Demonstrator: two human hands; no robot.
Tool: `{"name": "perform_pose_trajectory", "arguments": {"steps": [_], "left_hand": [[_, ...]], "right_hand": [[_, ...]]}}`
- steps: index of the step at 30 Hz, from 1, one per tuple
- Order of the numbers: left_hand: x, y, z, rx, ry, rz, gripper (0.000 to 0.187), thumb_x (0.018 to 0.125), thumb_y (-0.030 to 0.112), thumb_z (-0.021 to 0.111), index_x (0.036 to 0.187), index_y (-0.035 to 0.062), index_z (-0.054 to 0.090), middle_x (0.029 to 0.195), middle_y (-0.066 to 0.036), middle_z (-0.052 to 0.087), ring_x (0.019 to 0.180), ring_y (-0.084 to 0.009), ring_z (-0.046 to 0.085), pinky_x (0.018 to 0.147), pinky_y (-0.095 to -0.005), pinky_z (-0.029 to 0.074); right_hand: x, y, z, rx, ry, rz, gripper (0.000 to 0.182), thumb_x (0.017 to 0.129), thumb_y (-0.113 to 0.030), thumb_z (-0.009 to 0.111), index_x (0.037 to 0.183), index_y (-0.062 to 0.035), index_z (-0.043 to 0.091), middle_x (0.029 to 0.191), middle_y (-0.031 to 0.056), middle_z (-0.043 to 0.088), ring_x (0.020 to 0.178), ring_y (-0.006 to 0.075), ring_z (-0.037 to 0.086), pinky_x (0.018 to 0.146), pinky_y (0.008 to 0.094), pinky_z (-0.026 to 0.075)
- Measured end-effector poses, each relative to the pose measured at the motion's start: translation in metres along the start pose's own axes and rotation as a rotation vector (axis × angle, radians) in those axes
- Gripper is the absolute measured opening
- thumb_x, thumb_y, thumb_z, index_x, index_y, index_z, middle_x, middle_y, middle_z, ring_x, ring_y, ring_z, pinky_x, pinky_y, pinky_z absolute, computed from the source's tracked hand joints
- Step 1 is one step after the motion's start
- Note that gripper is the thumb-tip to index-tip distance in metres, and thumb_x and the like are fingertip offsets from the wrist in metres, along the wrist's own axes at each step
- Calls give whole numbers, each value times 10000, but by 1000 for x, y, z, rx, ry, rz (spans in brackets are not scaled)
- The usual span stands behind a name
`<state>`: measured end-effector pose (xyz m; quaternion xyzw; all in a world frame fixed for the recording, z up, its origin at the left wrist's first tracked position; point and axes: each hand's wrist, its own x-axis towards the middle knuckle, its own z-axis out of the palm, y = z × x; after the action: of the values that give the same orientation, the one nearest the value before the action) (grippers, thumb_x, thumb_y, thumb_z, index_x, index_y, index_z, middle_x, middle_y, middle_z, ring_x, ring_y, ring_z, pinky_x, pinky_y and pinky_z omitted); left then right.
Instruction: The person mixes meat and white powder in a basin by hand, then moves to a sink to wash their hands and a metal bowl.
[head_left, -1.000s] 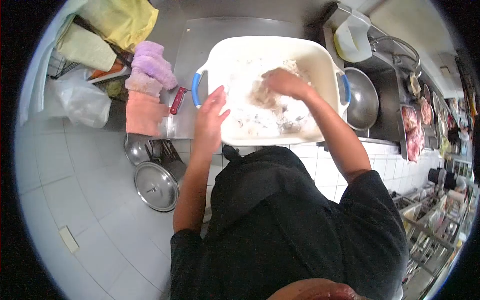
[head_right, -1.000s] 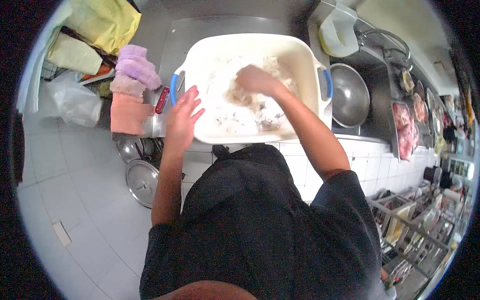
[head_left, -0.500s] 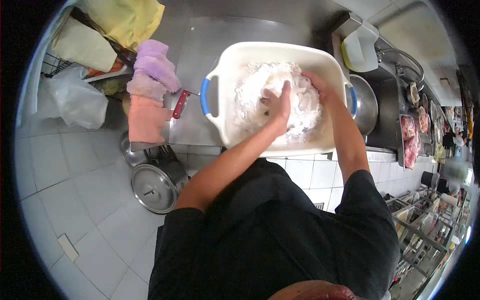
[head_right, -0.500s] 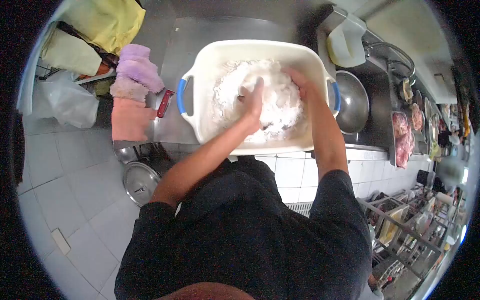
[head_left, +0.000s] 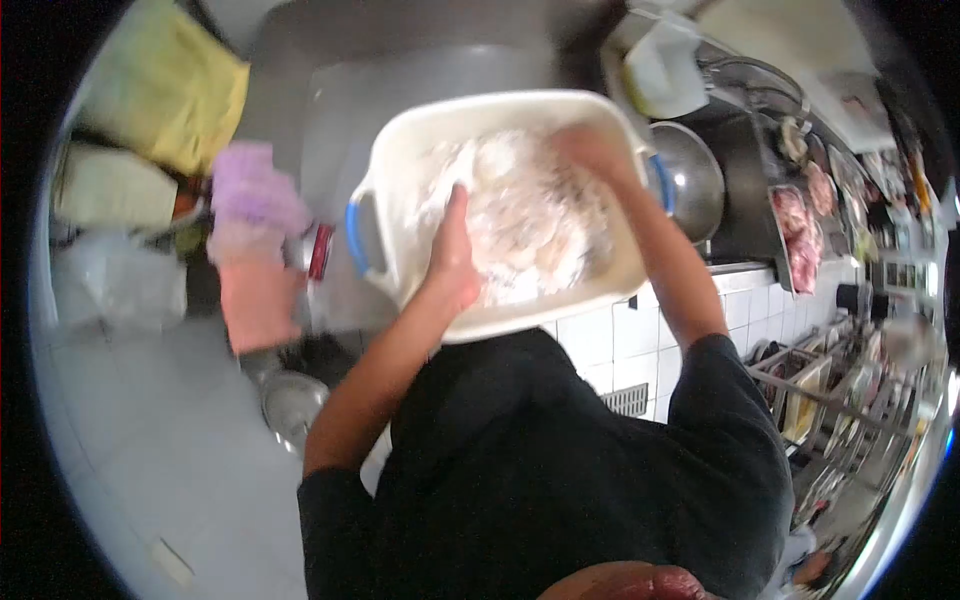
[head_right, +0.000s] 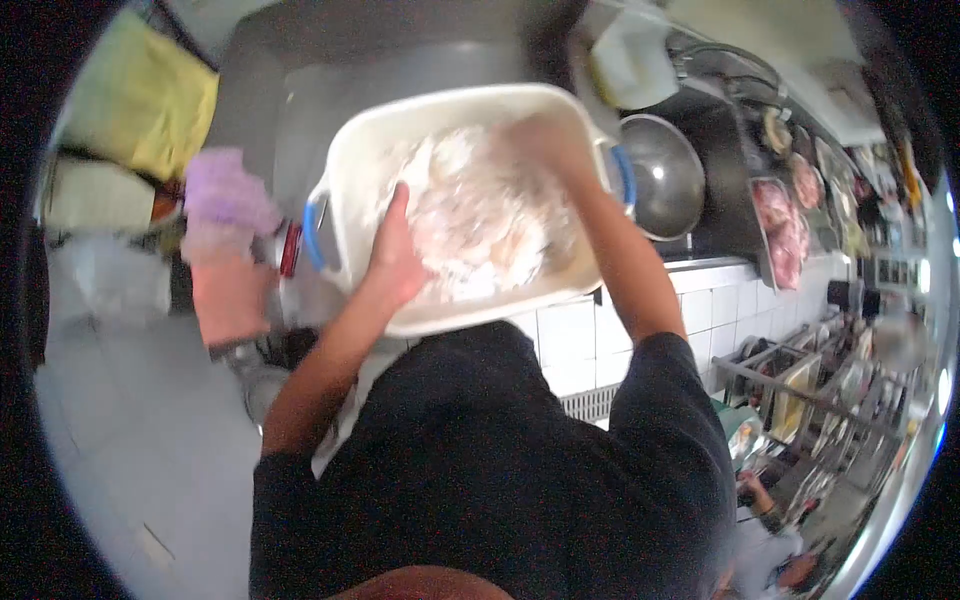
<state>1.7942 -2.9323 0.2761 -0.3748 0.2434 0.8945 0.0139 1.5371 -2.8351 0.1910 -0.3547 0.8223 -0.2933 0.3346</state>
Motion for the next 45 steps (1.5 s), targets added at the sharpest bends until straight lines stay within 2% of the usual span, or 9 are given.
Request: {"name": "perform_pose_trajectory", "arguments": {"steps": [3, 6, 10, 18, 24, 30, 32, 41, 45], "left_hand": [[37, -26, 6, -29, -229, -16, 788, 844, 691, 294, 1430, 166, 257, 1462, -90, 291, 1328, -324, 286, 1001, -686, 65], [83, -43, 14, 18, -191, -18, 826, 836, 714, 279, 1424, 135, 258, 1434, -113, 324, 1303, -321, 320, 1055, -592, 165], [112, -43, 9, -211, -362, -36, 860, 831, 728, 276, 1411, 94, 273, 1404, -121, 356, 1279, -317, 353, 1065, -444, 298], [51, -5, -2, -172, -289, -287, 938, 783, 758, 341, 1443, 113, 175, 1473, -118, 226, 1348, -320, 228, 1083, -542, 145], [14, -21, -14, 71, -192, -179, 860, 801, 740, 304, 1442, 173, 220, 1488, -98, 222, 1360, -359, 169, 982, -710, 8], [62, -55, 23, -77, -23, -102, 889, 784, 777, 263, 1432, 169, 260, 1456, -95, 290, 1338, -356, 232, 1023, -663, 71], [113, -66, -14, -271, -400, -84, 907, 773, 796, 244, 1434, 175, 252, 1453, -95, 290, 1325, -360, 256, 1038, -637, 122], [12, -8, -21, -153, -138, -216, 804, 833, 682, 381, 1398, 115, 308, 1394, -119, 365, 1269, -337, 346, 1033, -562, 258], [11, -26, -40, -8, -34, 126, 709, 872, 559, 462, 1385, 90, 323, 1365, -128, 396, 1232, -289, 402, 1026, -436, 334]], "right_hand": [[1, 77, 20, 916, 112, -287, 205, 867, -211, 608, 1008, -62, 624, 908, 7, 609, 794, 124, 556, 686, 316, 469], [-10, 28, 12, 526, -37, 538, 673, 794, -627, 508, 1274, -155, 498, 1221, 80, 515, 1047, 171, 485, 879, 364, 415], [-35, 1, 6, 664, -193, 445, 591, 847, -471, 533, 1325, -134, 453, 1308, 80, 463, 1154, 202, 430, 942, 392, 381], [-97, -118, -1, 267, -256, 167, 457, 825, -362, 562, 1155, -49, 596, 1159, 118, 566, 976, 235, 548, 784, 426, 472], [22, 59, 13, -583, 115, -21, 335, 852, -391, 517, 901, -99, 675, 967, 100, 648, 824, 222, 588, 703, 381, 480], [-26, 34, 37, 667, -65, 347, 444, 888, -432, 483, 1185, -118, 583, 1143, 76, 612, 1012, 182, 583, 870, 374, 453], [-34, 25, 33, 595, -51, 344, 476, 893, -442, 473, 1198, -88, 565, 1181, 90, 587, 1054, 204, 560, 900, 381, 434], [-92, -77, 27, -130, -165, -208, 538, 933, -405, 380, 1283, -8, 473, 1310, 193, 474, 1201, 320, 445, 1046, 389, 294], [-48, -17, 25, 438, -21, -138, 483, 874, -309, 536, 1235, 11, 520, 1106, 133, 624, 926, 223, 601, 814, 313, 477]]}}
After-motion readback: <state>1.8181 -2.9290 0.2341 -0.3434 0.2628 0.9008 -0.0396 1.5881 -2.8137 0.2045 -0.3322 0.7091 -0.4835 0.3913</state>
